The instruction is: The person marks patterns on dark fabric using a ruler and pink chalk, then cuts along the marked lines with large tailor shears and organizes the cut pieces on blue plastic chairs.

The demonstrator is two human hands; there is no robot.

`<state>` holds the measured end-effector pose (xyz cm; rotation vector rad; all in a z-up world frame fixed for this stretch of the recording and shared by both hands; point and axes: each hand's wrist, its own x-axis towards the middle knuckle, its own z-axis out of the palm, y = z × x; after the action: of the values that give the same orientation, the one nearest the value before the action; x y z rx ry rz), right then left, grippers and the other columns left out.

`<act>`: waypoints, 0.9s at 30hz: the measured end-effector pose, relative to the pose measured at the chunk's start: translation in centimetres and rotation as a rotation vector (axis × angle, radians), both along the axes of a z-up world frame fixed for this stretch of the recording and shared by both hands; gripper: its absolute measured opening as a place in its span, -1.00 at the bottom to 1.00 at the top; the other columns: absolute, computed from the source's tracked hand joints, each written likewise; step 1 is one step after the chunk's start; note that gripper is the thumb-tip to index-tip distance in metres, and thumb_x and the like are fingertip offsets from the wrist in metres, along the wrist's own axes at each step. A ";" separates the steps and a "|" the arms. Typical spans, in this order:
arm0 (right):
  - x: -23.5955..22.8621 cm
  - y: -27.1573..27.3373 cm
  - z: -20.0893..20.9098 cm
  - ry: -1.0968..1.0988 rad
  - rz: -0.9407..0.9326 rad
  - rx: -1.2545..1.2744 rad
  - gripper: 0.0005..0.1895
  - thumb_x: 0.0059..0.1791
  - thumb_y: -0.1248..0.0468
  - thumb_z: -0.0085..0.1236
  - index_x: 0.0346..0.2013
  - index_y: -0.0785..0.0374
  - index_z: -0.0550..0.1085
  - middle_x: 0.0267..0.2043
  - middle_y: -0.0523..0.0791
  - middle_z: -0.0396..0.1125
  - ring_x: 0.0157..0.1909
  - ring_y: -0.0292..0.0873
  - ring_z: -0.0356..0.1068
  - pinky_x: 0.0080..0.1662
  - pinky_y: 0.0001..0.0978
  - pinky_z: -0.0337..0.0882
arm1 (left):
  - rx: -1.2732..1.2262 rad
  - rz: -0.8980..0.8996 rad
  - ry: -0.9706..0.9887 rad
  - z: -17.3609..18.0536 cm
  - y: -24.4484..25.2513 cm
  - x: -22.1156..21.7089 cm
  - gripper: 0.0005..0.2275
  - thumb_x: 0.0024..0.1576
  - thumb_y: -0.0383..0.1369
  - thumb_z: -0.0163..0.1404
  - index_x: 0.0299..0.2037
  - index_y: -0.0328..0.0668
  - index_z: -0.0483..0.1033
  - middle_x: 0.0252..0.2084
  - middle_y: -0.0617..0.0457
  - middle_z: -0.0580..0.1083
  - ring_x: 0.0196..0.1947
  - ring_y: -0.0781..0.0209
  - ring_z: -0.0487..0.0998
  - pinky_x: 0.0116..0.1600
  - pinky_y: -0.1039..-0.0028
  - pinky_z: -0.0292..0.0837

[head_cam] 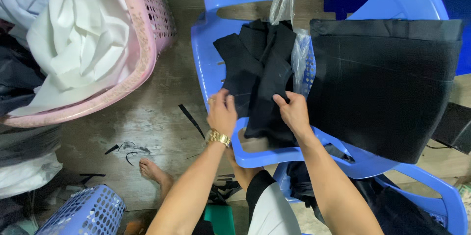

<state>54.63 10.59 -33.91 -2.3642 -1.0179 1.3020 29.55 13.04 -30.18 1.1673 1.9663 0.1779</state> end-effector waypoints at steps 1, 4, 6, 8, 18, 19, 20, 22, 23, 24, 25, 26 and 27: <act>-0.4 0.5 1.8 0.001 -0.002 -0.006 -0.87 0.01 0.16 0.33 -0.37 0.12 0.67 -0.59 -0.14 0.44 -0.50 -0.30 0.41 -0.49 -0.45 0.30 | -0.006 -0.002 0.001 -1.5 0.2 -0.7 -0.77 0.31 -0.11 -0.11 0.10 0.19 0.46 0.05 0.07 0.47 0.15 -0.07 0.51 0.07 -0.02 0.54; -1.2 1.4 6.3 -0.125 0.051 -0.007 -0.80 0.08 0.15 0.22 -0.21 0.22 0.65 -0.41 0.05 0.49 -0.28 0.05 0.52 -0.32 -0.16 0.43 | -0.015 -0.165 0.155 -4.6 0.5 -2.0 -0.71 0.22 -0.08 0.06 0.06 0.09 0.49 0.07 0.07 0.40 0.24 0.03 0.43 0.07 0.08 0.55; -1.3 1.9 7.6 -0.223 0.023 0.033 -0.80 0.11 0.24 0.16 -0.20 0.31 0.64 -0.39 0.11 0.49 -0.28 0.08 0.51 -0.29 -0.13 0.43 | 0.276 -0.347 0.152 -4.6 0.8 -2.2 -0.91 0.18 -0.18 0.10 -0.23 0.16 0.63 -0.12 0.15 0.46 0.01 0.05 0.54 0.08 0.19 0.48; -1.7 2.5 8.6 -0.251 0.048 0.059 -0.80 0.09 0.21 0.17 -0.19 0.29 0.63 -0.36 0.13 0.49 -0.22 0.19 0.50 -0.27 -0.01 0.43 | 0.415 -0.327 -0.074 0.0 1.9 -1.1 -0.94 0.11 -0.26 0.14 -0.33 0.07 0.57 -0.14 0.11 0.51 0.05 0.03 0.53 0.12 0.19 0.40; -4.8 0.5 14.5 0.315 -0.342 -0.079 -0.35 0.13 -0.26 -0.08 -0.26 0.22 0.68 -0.50 -0.03 0.46 -0.39 -0.13 0.43 -0.25 -0.35 0.46 | 0.150 0.199 -0.954 19.2 0.5 1.2 -0.94 0.23 -0.43 0.10 -0.24 -0.21 0.50 -0.55 0.17 0.37 -0.48 0.46 0.35 -0.38 0.61 0.32; -6.0 1.1 18.1 0.319 -0.344 -0.065 -0.35 0.13 -0.26 -0.08 -0.26 0.22 0.68 -0.50 -0.03 0.46 -0.39 -0.13 0.43 -0.25 -0.35 0.46 | 0.161 0.189 -0.955 20.5 0.4 1.3 -0.94 0.23 -0.43 0.10 -0.24 -0.21 0.50 -0.55 0.17 0.37 -0.48 0.46 0.35 -0.38 0.61 0.32; -7.1 1.7 21.7 0.383 -0.473 -0.156 -0.28 0.10 -0.31 -0.09 -0.25 0.28 0.68 -0.48 0.05 0.45 -0.41 -0.07 0.44 -0.36 -0.28 0.50 | 0.177 0.251 -0.943 21.9 0.2 1.5 -0.94 0.24 -0.43 0.09 -0.21 -0.23 0.49 -0.55 0.18 0.38 -0.51 0.49 0.34 -0.41 0.64 0.32; -7.8 1.1 25.5 0.460 -0.592 -0.235 -0.21 0.06 -0.35 -0.10 -0.23 0.34 0.68 -0.46 0.12 0.44 -0.43 -0.01 0.44 -0.47 -0.21 0.53 | 0.212 0.306 -0.925 24.7 -0.4 1.4 -0.93 0.25 -0.42 0.08 -0.18 -0.24 0.49 -0.55 0.19 0.39 -0.54 0.51 0.34 -0.44 0.67 0.31; -7.3 0.2 25.4 0.571 -0.644 -0.186 -0.19 0.06 -0.38 -0.10 -0.22 0.35 0.66 -0.49 0.08 0.42 -0.44 -0.05 0.45 -0.43 -0.27 0.55 | 0.228 0.321 -0.891 25.9 -0.6 1.2 -0.92 0.27 -0.41 0.06 -0.18 -0.23 0.44 -0.55 0.23 0.32 -0.53 0.52 0.31 -0.45 0.69 0.24; -6.8 -0.7 25.3 0.683 -0.694 -0.138 -0.16 0.05 -0.40 -0.11 -0.20 0.37 0.64 -0.52 0.03 0.41 -0.46 -0.09 0.46 -0.38 -0.33 0.56 | 0.244 0.336 -0.857 27.0 -0.8 1.1 -0.91 0.29 -0.40 0.05 -0.18 -0.21 0.40 -0.56 0.27 0.26 -0.53 0.53 0.27 -0.46 0.70 0.16; -7.0 -0.6 26.7 0.695 -0.690 -0.113 -0.16 0.05 -0.40 -0.11 -0.20 0.37 0.64 -0.52 0.03 0.41 -0.46 -0.09 0.46 -0.38 -0.33 0.56 | 0.266 0.320 -0.859 27.3 -1.0 1.1 -0.91 0.29 -0.40 0.05 -0.18 -0.21 0.40 -0.56 0.27 0.26 -0.53 0.53 0.27 -0.46 0.70 0.16; -7.3 -0.4 28.0 0.752 -0.783 0.037 -0.44 0.05 -0.10 0.09 -0.12 0.41 0.61 -0.44 0.05 0.44 -0.41 -0.11 0.48 -0.30 -0.32 0.57 | 0.257 0.386 -0.889 27.4 -1.1 1.1 -0.90 0.30 -0.41 0.02 -0.17 -0.23 0.37 -0.58 0.21 0.32 -0.55 0.49 0.28 -0.46 0.68 0.18; -7.7 -1.0 29.4 0.802 -0.877 0.173 -0.67 0.06 0.21 0.29 -0.04 0.45 0.58 -0.36 0.06 0.48 -0.36 -0.14 0.49 -0.22 -0.30 0.58 | 0.235 0.463 -0.914 27.6 -1.9 1.1 -0.90 0.32 -0.41 -0.01 -0.15 -0.25 0.34 -0.60 0.16 0.39 -0.57 0.45 0.29 -0.45 0.66 0.21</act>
<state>46.95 9.57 -4.54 -1.5456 0.1425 1.4452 30.66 11.10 -2.54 0.5591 1.3542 1.0127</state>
